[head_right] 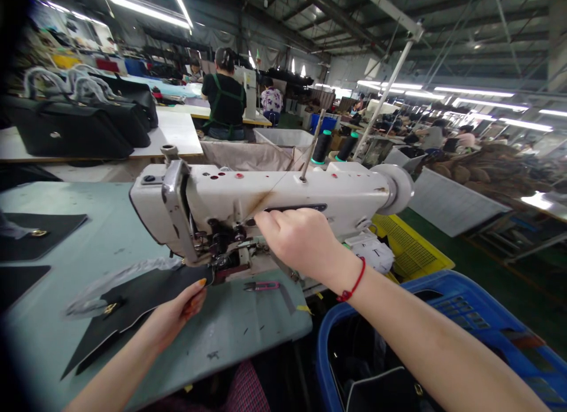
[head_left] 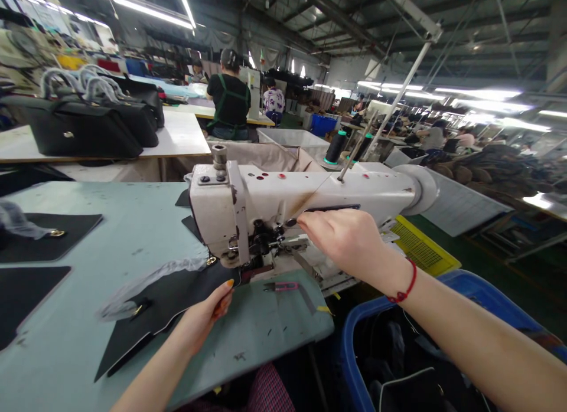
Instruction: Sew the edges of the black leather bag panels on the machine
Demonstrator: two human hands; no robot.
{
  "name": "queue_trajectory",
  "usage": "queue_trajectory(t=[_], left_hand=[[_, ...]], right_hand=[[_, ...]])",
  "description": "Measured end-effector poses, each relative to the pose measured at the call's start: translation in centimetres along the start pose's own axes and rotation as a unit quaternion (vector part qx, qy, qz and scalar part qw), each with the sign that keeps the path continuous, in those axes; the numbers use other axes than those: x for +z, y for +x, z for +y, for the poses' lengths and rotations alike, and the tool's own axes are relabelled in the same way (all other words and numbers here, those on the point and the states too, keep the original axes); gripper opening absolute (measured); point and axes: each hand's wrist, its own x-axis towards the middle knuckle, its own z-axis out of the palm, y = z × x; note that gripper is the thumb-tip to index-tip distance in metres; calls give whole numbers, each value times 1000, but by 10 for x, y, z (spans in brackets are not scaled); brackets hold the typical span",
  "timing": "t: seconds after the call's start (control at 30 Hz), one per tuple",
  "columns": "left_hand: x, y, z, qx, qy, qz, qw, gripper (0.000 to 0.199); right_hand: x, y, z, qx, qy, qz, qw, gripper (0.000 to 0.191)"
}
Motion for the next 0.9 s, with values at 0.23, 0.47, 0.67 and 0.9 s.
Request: queue_trajectory(t=[0.23,0.47,0.67,0.9], left_hand=[[-3,3,-4,-1,11,-7,1000,54],[-6,5,-6,-2,3,-14,1000,53],[-8,6,-9,-7,-17,-8,1000,51],[-7,7,-9,-16,-23,-3,1000,53]], right_hand=[[0,-3,3,-24,-48,48,997,23],[-3,1,7,-50,-115,75,989,24],[-8,3,26,-1,-117,127,985,15],[-6,4,25,37,-65,138,988,15]])
